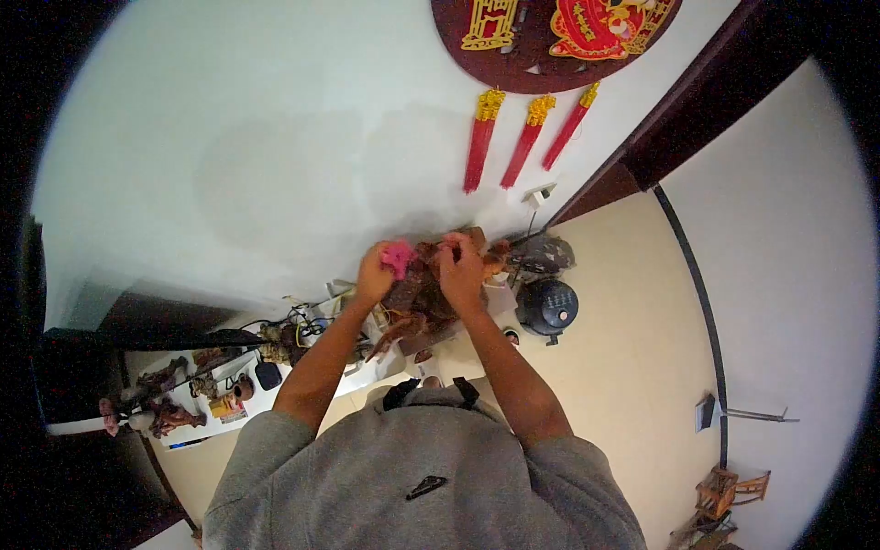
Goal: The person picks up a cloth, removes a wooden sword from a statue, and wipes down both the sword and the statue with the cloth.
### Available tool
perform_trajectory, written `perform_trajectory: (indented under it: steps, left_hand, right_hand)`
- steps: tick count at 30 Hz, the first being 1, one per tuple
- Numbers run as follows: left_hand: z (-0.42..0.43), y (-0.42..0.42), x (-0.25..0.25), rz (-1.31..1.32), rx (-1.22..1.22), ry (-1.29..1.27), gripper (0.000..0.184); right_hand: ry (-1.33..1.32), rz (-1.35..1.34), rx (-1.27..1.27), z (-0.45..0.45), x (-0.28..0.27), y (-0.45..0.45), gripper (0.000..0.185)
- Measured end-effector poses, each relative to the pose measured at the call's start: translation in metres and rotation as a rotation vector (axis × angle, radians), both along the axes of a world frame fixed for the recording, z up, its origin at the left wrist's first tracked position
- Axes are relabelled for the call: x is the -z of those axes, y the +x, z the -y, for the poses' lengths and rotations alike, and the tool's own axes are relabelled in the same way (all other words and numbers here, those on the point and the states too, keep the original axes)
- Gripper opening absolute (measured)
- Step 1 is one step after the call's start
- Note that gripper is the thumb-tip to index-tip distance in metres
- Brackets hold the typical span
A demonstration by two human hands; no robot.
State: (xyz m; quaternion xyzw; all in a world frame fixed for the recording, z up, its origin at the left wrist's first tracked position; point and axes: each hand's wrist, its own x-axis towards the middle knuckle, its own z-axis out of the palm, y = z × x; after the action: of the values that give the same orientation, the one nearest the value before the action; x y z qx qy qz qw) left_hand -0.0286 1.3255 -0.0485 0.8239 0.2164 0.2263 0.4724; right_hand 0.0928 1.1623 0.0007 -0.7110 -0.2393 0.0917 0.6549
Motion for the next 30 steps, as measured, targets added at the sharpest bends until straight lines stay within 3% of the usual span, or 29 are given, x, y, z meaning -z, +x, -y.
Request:
perform_trajectory:
  steps: [2,4,5,8,15,18,19,22,25,28,30]
  left_hand:
    - [-0.002,0.004,0.006,0.130,-0.093,-0.166,0.049]
    - [0.012,0.012,-0.033,0.280,-0.129,-0.283,0.049]
    - [0.021,0.013,-0.046,0.159,-0.096,-0.231,0.048]
    - [0.038,0.020,-0.007,0.034,0.057,0.247,0.048]
    - [0.002,0.045,-0.033,-0.429,0.000,0.154,0.036]
    - [-0.009,0.039,-0.027,-0.152,-0.122,-0.106,0.031]
    - [-0.009,0.040,-0.024,-0.026,-0.051,-0.187,0.031]
    - [0.019,0.036,-0.031,0.181,0.109,0.237,0.031]
    - [0.032,0.029,-0.032,-0.155,0.079,0.255,0.038]
    - [0.018,0.036,-0.056,-0.478,0.216,0.329,0.046]
    - [0.006,0.046,-0.051,-0.555,0.240,0.398,0.050]
  right_hand:
    - [-0.011,0.026,-0.027,0.001,-0.008,-0.003,0.018]
    - [-0.048,0.036,-0.017,0.001,-0.014,-0.003,0.018]
    - [-0.066,0.041,-0.014,0.001,-0.015,-0.003,0.017]
    - [-0.074,0.078,-0.007,-0.001,-0.008,-0.001,0.018]
    - [-0.024,0.059,-0.017,-0.001,-0.015,-0.004,0.017]
    - [-0.026,0.111,0.017,-0.001,-0.004,0.001,0.016]
    - [-0.044,0.116,0.023,-0.002,-0.004,0.001,0.015]
    - [-0.032,0.095,0.017,-0.003,-0.008,-0.003,0.014]
    - [-0.039,0.040,-0.008,-0.001,-0.008,-0.002,0.014]
    - [-0.046,0.064,0.004,-0.001,-0.004,-0.001,0.015]
    - [-0.053,0.087,0.012,-0.003,-0.008,-0.002,0.015]
